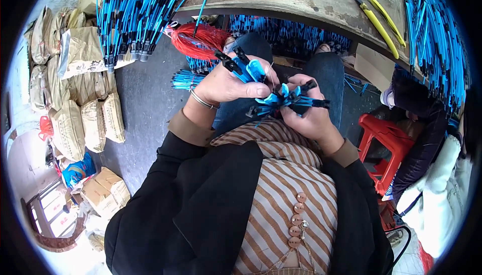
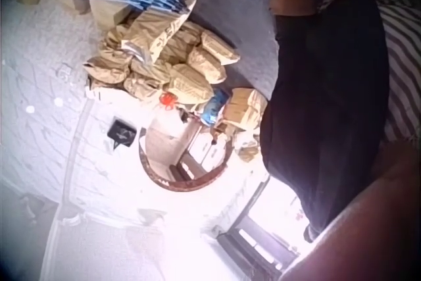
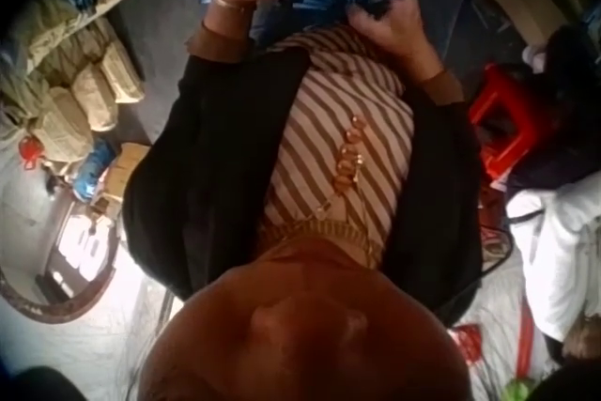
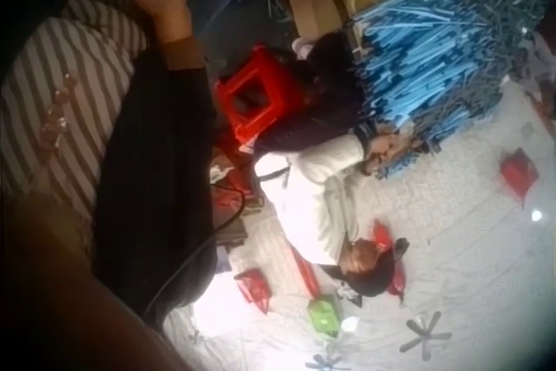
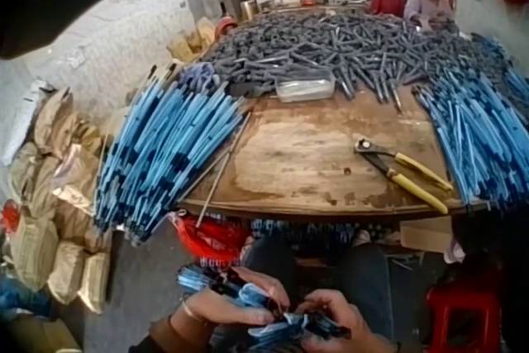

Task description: Assembling blue wires into circular plastic hubs using pliers on a production workbench.

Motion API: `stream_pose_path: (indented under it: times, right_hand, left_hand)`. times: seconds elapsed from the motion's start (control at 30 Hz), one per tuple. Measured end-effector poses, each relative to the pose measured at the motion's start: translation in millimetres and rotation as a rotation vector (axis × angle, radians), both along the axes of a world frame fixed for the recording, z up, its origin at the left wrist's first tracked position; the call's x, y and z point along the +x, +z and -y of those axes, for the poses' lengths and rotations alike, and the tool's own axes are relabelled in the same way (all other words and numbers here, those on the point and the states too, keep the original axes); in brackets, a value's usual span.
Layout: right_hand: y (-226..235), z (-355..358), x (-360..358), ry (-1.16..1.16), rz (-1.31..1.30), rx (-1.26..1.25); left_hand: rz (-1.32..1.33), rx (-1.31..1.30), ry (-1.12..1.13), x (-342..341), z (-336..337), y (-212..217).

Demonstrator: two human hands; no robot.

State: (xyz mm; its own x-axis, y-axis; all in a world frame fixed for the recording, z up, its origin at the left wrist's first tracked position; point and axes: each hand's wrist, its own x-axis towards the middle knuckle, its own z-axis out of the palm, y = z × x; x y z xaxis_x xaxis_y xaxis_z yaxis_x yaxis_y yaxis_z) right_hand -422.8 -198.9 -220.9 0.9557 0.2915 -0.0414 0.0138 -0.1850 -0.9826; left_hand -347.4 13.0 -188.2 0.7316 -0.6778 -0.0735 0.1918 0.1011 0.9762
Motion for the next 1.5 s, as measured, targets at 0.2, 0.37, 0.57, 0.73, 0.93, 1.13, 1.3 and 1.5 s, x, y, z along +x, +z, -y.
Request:
stream_pose_path:
  times: [0.2, 0.37, 0.57, 0.73, 0.93, 1.13, 1.3, 1.5]
  right_hand:
    - [-19.5, -2.2, -3.6, 0.109, 0.068, 0.277]
    - [-5.7, -5.3, -11.3, -0.004, -0.094, 0.409]
    - [-1.4, -13.9, -20.1, -0.174, -0.084, 0.377]
    - [11.5, -15.3, -23.5, -0.300, -0.030, 0.266]
    - [18.9, -5.8, -7.4, -0.210, -0.115, 0.209]
    - [13.5, 1.7, 6.1, -0.135, 0.117, 0.454]
    - [21.4, 26.0, 32.0, 0.023, 0.391, 0.494]
    - [7.3, 50.5, 39.2, 0.076, 0.235, 0.498]
  left_hand:
    - [0.061, -0.020, -0.145, -5.2, 12.6, 6.1]
    - [0.088, 0.105, -0.060, -20.9, 18.4, 10.5]
    - [0.086, 0.024, 0.087, -29.8, 23.2, 5.6]
    - [0.045, 0.092, 0.224, -37.9, 29.1, 17.5]
    - [0.048, 0.057, 0.193, -31.2, 32.4, 12.3]
    - [0.189, 0.082, 0.197, -31.7, 50.5, 38.7]
    - [0.429, 0.133, -0.228, 19.4, 42.9, 82.3]
    - [0.378, 0.331, 0.010, 148.1, 74.7, 155.8]
